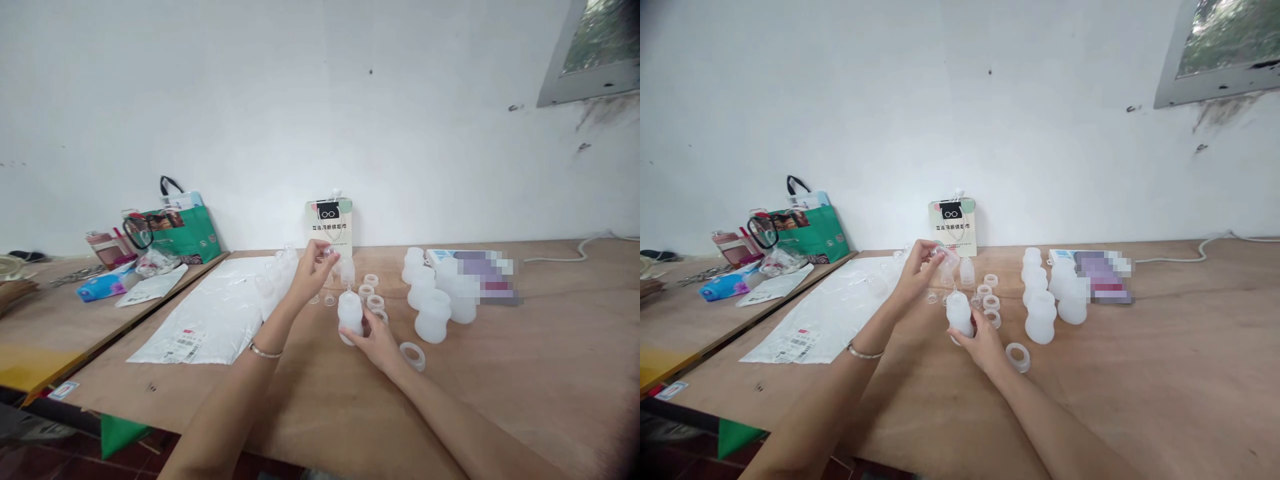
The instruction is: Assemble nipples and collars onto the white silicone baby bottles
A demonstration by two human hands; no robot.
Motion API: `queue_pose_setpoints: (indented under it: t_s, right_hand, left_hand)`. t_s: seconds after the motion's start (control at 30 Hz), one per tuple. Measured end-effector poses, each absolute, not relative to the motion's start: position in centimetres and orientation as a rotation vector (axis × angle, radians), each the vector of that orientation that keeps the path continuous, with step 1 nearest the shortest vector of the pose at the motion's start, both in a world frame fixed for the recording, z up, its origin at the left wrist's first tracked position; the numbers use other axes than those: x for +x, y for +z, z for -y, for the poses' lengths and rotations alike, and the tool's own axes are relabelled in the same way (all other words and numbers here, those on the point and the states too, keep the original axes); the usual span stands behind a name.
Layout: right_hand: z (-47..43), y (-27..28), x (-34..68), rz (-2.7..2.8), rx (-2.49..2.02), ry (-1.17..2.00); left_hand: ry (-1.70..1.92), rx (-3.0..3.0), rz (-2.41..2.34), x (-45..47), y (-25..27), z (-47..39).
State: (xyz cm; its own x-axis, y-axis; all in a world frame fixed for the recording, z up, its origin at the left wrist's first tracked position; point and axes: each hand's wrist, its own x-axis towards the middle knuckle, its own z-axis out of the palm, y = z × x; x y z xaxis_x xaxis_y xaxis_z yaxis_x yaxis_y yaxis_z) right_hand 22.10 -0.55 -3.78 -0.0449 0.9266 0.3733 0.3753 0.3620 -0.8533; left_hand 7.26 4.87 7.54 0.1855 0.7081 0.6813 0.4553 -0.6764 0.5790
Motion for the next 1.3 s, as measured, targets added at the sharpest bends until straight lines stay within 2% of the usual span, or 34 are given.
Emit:
queue_pose_setpoints:
  t_s: [0.13, 0.27, 0.83, 1.1, 1.3]
  right_hand:
    - [0.6, -3.6, 22.1, 1.629, -1.154, 0.675]
    - [0.7, -3.5, 22.2, 1.651, -1.178, 0.670]
    - [0.6, -4.1, 22.0, 1.634, -1.153, 0.639]
    - [0.4, -4.6, 22.1, 1.618, -1.154, 0.762]
    - [0.3, -5.2, 22.1, 1.608, -1.168, 0.817]
  left_hand:
    - [1.264, 2.414, -0.947, 6.8, 7.7, -0.8]
    - [1.152, 2.421, -0.949, 6.9, 5.6, -0.7]
    - [1.176, 2.364, -1.045, 7.4, 2.7, -1.3]
    - [1.115, 2.391, -1.009, 8.4, 1.8, 0.6]
    - [1.506, 2.214, -1.323, 3.7, 2.7, 2.3]
